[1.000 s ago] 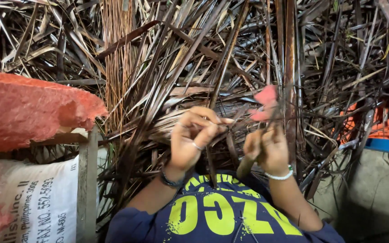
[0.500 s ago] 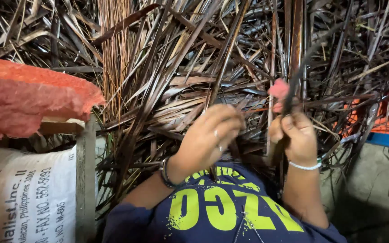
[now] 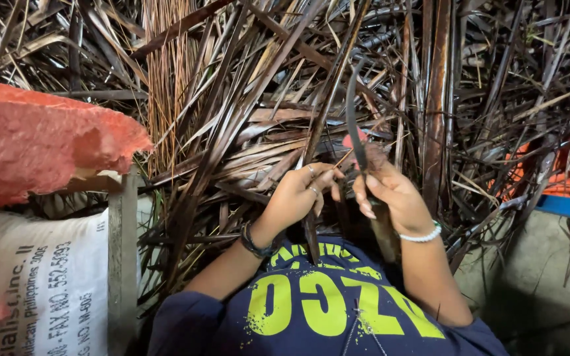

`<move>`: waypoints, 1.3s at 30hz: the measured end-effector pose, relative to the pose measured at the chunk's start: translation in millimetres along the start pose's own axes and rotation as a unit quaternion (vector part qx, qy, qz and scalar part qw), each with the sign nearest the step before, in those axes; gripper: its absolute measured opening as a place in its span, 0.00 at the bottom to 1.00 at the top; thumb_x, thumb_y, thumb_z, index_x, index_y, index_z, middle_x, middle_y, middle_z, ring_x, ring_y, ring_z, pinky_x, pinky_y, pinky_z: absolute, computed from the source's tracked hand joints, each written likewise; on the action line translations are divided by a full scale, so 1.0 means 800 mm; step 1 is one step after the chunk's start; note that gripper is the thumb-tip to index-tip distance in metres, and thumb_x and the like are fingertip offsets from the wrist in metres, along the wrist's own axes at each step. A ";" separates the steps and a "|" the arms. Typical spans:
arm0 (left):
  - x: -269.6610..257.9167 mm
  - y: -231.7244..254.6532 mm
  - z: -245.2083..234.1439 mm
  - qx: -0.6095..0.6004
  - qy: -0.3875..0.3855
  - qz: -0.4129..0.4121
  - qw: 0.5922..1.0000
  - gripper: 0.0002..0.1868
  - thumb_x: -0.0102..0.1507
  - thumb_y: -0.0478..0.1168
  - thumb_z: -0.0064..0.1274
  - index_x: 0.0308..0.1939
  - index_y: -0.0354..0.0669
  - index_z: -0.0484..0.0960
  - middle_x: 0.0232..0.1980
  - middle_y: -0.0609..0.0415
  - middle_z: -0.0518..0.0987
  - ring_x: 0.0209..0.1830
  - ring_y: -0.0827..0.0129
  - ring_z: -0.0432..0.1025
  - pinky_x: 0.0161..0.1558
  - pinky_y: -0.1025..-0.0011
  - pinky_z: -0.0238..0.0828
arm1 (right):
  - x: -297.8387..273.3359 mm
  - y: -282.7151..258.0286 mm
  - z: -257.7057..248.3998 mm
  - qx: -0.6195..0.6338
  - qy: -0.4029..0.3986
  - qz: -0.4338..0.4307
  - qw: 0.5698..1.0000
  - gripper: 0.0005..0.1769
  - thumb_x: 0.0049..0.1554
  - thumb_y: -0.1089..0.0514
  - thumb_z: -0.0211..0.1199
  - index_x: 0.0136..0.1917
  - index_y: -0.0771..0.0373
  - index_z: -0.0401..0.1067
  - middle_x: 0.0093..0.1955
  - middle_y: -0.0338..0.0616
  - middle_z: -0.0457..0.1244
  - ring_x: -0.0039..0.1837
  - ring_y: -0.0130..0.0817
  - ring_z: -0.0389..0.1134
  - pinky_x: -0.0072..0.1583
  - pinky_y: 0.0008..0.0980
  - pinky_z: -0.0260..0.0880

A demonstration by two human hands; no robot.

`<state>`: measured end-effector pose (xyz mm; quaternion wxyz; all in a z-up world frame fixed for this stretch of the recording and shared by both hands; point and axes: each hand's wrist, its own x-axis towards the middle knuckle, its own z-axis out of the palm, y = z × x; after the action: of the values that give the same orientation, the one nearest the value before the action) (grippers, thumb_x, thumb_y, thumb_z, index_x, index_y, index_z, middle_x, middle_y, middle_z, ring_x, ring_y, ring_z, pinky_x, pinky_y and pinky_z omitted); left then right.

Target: Stripping leaves or fibers from long plant stalks using a small knife

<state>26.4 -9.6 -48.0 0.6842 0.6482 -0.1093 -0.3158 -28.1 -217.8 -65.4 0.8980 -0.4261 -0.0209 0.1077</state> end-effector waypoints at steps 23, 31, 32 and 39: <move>0.023 -0.070 -0.003 -0.015 0.066 -0.052 0.996 0.15 0.73 0.34 0.39 0.58 0.32 0.78 0.33 0.50 0.83 0.16 0.78 0.64 0.24 0.81 0.64 | 0.031 0.083 -0.074 0.023 0.055 0.080 0.995 0.27 0.69 0.62 0.47 0.80 0.55 0.54 0.31 0.45 0.51 0.27 0.45 0.62 0.23 0.30 0.61; 0.002 -0.059 -0.005 0.059 0.080 -0.049 0.994 0.15 0.71 0.35 0.46 0.58 0.31 0.80 0.31 0.48 0.84 0.14 0.74 0.69 0.24 0.77 0.68 | 0.030 0.087 -0.092 0.077 0.045 0.077 0.993 0.26 0.70 0.60 0.46 0.80 0.52 0.55 0.29 0.40 0.49 0.26 0.35 0.59 0.24 0.22 0.57; -0.002 -0.056 -0.006 0.077 0.091 -0.049 0.992 0.15 0.70 0.35 0.48 0.58 0.31 0.80 0.29 0.48 0.84 0.14 0.74 0.69 0.24 0.76 0.69 | 0.030 0.088 -0.095 0.089 0.040 0.076 0.992 0.26 0.70 0.60 0.47 0.80 0.50 0.55 0.29 0.40 0.48 0.26 0.35 0.58 0.24 0.22 0.57; -0.025 -0.070 -0.021 0.199 0.130 -0.044 0.970 0.14 0.68 0.36 0.53 0.55 0.36 0.83 0.25 0.48 0.84 0.16 0.67 0.74 0.28 0.72 0.73 | 0.032 0.091 -0.100 0.126 0.054 0.079 0.987 0.25 0.70 0.61 0.47 0.78 0.49 0.58 0.29 0.39 0.49 0.26 0.36 0.60 0.25 0.19 0.58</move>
<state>4.3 17.7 -99.0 0.5355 0.8108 -0.0510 -0.2308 -5.8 -228.6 -173.5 0.9332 -0.3146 0.0750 0.1568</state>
